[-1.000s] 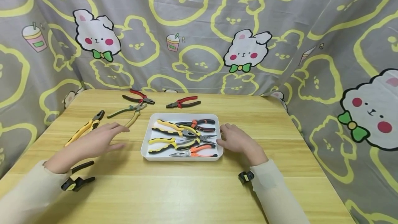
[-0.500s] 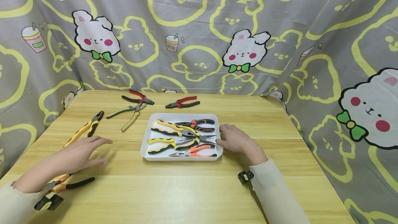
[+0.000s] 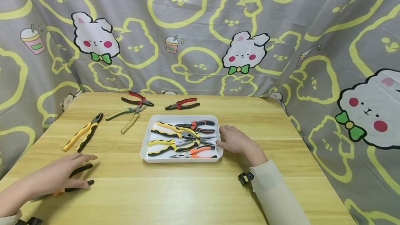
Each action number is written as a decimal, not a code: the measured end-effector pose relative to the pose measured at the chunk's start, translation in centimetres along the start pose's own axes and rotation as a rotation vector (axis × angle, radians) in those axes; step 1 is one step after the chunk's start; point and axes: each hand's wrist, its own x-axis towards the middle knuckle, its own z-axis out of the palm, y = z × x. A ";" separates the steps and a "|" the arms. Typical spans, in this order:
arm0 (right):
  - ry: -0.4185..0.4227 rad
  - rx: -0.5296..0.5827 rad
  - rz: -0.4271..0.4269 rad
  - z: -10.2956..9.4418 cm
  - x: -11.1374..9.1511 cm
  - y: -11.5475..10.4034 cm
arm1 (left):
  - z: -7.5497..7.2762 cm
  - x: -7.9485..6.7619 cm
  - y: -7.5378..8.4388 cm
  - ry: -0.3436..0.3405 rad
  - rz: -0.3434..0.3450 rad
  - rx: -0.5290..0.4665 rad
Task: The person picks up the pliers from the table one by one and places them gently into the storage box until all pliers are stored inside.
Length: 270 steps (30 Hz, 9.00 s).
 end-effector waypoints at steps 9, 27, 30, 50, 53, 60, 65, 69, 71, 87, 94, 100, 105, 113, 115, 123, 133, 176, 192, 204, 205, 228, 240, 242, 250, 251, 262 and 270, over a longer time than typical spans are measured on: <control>0.001 0.008 0.003 0.2 -0.1 -0.2 | 0.9 -1.8 -1.3 -0.021 -0.021 -0.014; -0.004 0.003 0.014 0.2 0.0 -0.3 | 1.1 -1.7 -2.9 -0.064 -0.042 0.006; -0.005 0.003 0.017 0.1 0.0 -0.3 | 0.8 -2.0 -3.6 -0.109 -0.058 -0.035; -0.013 0.005 0.007 0.1 0.1 -0.2 | 0.4 -1.2 -3.1 0.073 0.052 0.018; -0.015 0.005 0.010 0.1 0.2 -0.1 | -0.2 -0.6 -2.6 0.117 0.053 0.020; -0.020 0.006 0.015 0.1 0.1 -0.2 | -1.0 1.0 -1.4 0.243 0.109 0.094; -0.020 0.003 0.011 0.1 0.0 -0.2 | -1.6 2.0 -0.4 0.252 0.101 0.112; -0.017 0.001 0.002 0.1 0.2 -0.2 | -2.1 3.0 0.4 0.239 0.109 0.112; -0.020 0.001 -0.002 0.1 0.2 -0.1 | -2.3 3.6 0.9 0.234 0.122 0.114; -0.021 0.012 0.012 0.1 0.3 -0.3 | -3.0 8.7 4.4 0.173 0.150 0.102; -0.017 0.010 0.004 0.1 0.5 -0.1 | -3.3 10.9 5.7 0.156 0.168 0.104; -0.022 0.016 0.013 0.2 0.4 -0.2 | -3.5 12.6 7.0 0.123 0.183 0.082; -0.026 0.020 0.022 0.2 0.4 -0.1 | -3.6 13.9 8.0 0.115 0.206 0.102; -0.028 0.014 0.018 0.4 0.4 0.0 | -4.1 16.0 9.5 0.063 0.217 0.113; -0.031 0.015 0.017 0.4 0.4 0.0 | -4.1 16.5 9.8 0.046 0.218 0.116; -0.033 0.011 0.021 0.5 0.4 0.1 | -4.4 18.7 11.7 -0.028 0.209 0.109; -0.022 -0.007 0.006 0.3 0.2 0.1 | -4.3 21.9 14.6 -0.076 0.193 0.144; 0.048 -0.119 -0.063 0.0 0.2 -0.4 | 0.4 31.2 22.2 -0.221 0.129 0.179; 0.044 -0.116 -0.067 0.0 0.3 -0.3 | 0.9 31.3 21.7 -0.164 0.124 0.202; 0.044 -0.115 -0.066 0.3 0.2 -0.3 | -1.6 29.7 18.9 -0.101 0.132 0.084; 0.044 -0.117 -0.066 0.3 0.2 -0.3 | -1.8 29.6 18.5 -0.095 0.132 0.077; 0.036 -0.077 -0.055 0.2 0.2 -0.3 | -3.3 24.6 8.8 0.099 -0.008 0.111; 0.041 -0.081 -0.058 0.2 0.1 -0.3 | -3.0 22.9 4.3 0.136 -0.075 0.062; 0.041 -0.087 -0.059 0.2 0.1 -0.3 | -2.9 22.6 3.5 0.131 -0.095 0.045; 0.033 -0.090 -0.050 0.3 0.2 -0.4 | -2.2 21.5 0.7 0.107 -0.166 -0.002; 0.033 -0.093 -0.051 0.3 0.2 -0.4 | -2.1 21.4 0.4 0.105 -0.171 -0.013; 0.035 -0.102 -0.064 0.1 0.2 -0.4 | -1.7 19.8 -2.3 0.053 -0.235 -0.044; 0.037 -0.094 -0.062 0.3 0.1 -0.4 | -1.5 19.2 -2.7 0.015 -0.264 -0.107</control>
